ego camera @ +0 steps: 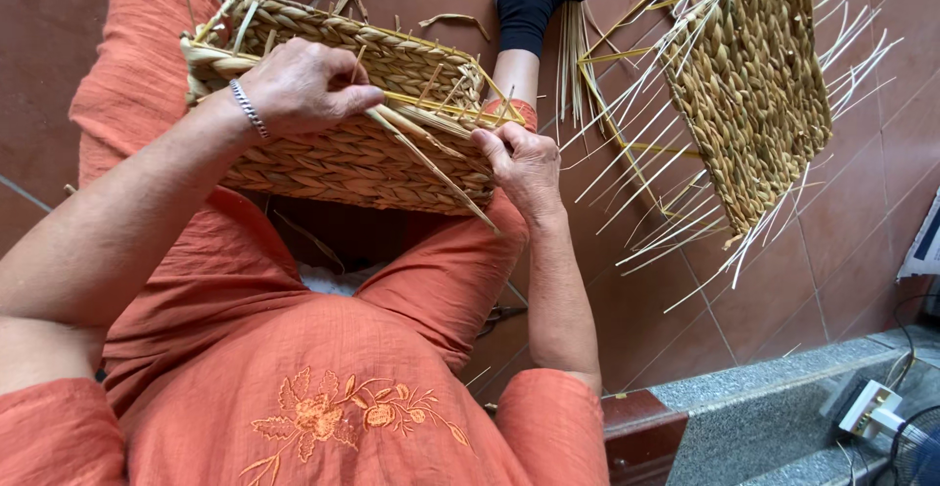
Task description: The person sits on the floor and weaves a rectangular basket using dried palm leaves. They interlace the leaves through the existing weave, pull them tight, and occasionally trim excess material with scissors.
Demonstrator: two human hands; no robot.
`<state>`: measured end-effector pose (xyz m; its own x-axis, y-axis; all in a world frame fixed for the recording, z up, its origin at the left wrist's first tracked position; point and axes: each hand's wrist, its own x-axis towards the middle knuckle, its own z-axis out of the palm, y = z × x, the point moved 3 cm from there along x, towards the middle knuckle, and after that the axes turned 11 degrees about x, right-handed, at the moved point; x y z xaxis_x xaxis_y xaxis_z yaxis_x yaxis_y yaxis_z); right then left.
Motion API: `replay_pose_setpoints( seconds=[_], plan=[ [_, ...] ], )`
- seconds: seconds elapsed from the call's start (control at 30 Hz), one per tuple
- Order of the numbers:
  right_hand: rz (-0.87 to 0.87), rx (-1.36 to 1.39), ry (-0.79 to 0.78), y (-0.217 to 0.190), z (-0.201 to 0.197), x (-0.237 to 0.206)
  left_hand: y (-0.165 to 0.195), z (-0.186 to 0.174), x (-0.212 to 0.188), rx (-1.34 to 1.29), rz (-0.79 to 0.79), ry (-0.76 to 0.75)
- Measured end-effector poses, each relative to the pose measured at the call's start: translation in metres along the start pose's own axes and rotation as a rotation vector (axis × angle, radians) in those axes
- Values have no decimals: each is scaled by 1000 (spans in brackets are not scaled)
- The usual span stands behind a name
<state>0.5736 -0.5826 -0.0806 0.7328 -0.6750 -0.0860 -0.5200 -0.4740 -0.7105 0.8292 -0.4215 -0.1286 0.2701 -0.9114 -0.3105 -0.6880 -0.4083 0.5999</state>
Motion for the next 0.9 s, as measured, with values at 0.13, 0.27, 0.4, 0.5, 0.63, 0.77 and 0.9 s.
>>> replay_pose_setpoints(
  seconds=[0.13,0.27,0.4,0.5,0.63,0.77,0.9],
  plan=[
    [84,-219,30,-13,1,-1,7,1,0,131,-76,53],
    [-342,-458,273,-53,-5,-13,21,0,-3,253,-93,92],
    [-423,-135,100,-68,13,-24,34,-10,-27,107,18,383],
    [-425,-220,-4,-64,25,-24,43,-11,-47,14,179,618],
    [-441,-134,-55,-62,31,-28,55,7,-39,18,351,499],
    [-155,89,-178,-58,20,-17,49,13,-15,-46,451,309],
    [-385,-149,-5,-77,4,-8,45,9,-11,-63,428,168]
  ],
)
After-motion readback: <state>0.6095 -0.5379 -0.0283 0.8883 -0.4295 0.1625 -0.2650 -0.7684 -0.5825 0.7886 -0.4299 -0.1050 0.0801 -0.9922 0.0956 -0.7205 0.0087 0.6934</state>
